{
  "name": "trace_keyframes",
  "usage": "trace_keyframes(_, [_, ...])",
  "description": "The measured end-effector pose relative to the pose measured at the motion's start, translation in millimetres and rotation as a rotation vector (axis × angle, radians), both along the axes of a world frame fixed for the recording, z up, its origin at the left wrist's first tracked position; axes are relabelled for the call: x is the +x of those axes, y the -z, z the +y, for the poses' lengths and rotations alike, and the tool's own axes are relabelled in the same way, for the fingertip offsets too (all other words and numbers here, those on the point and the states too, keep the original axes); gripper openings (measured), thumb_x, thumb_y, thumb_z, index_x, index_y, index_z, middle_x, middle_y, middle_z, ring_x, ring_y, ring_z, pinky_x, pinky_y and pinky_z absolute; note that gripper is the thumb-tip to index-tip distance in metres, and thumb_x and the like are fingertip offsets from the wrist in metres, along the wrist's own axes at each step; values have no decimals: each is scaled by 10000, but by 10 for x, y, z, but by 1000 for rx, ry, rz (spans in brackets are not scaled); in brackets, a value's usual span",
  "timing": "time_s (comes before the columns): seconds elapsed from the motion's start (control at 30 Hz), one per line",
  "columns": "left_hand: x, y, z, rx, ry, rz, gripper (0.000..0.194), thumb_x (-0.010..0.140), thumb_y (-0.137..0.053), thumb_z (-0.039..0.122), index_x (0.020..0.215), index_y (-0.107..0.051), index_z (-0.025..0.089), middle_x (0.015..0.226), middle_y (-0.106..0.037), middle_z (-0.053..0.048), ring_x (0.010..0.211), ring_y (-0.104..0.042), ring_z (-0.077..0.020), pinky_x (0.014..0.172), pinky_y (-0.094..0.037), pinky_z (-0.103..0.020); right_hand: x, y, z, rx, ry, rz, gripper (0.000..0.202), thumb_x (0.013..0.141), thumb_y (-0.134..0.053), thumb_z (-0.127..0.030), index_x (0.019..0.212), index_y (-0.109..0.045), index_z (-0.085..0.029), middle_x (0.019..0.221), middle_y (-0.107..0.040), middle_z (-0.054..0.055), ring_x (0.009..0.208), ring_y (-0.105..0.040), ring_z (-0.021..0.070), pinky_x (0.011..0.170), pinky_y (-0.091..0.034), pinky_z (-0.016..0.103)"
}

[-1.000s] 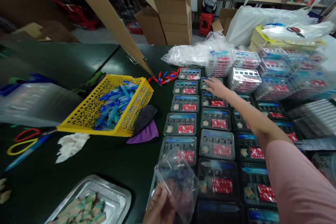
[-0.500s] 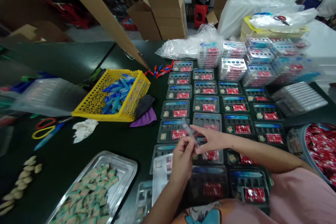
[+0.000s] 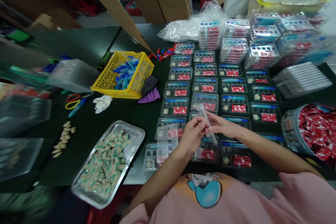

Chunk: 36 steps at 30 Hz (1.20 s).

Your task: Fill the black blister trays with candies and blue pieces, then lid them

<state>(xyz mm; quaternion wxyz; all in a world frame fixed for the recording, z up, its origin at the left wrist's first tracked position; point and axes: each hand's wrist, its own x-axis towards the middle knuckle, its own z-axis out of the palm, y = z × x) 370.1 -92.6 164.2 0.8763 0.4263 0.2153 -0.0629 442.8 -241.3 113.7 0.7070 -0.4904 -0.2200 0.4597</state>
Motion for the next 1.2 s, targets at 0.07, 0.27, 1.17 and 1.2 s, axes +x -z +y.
trace_keyframes(0.07, [-18,-5,-36,-25,19,2,312,631,-873,313,706,-624,140,626,-605,14,543,-526,-61,547,-429,-161,-57,-16,-49,20,1,51,796,803,-744,-445,1486,-374,-270,1231,-606,70,1125,-584,194,1021,-465,400])
trace_keyframes(0.27, [-47,-10,-107,-66,42,1,337,608,-890,318,713,-630,132,631,-603,14,541,-520,-53,553,-432,-154,-153,-51,-151,12,28,110,773,802,-732,-501,1461,-412,-253,1219,-614,73,1095,-583,189,923,-496,335])
trace_keyframes(1.17, [769,341,296,99,-199,-92,396,572,-889,366,709,-583,156,714,-622,15,581,-522,-52,527,-413,-135,1264,-346,-477,-227,357,-207,718,763,-742,-466,1410,-464,-329,1315,-593,50,1146,-585,219,936,-505,378])
trace_keyframes(1.2, [819,372,304,85,-203,-82,388,576,-888,351,709,-581,155,719,-627,14,577,-521,-50,522,-409,-133,1303,-351,-506,-230,393,-213,720,753,-753,-463,1402,-472,-329,1298,-601,47,1131,-592,216,934,-508,378])
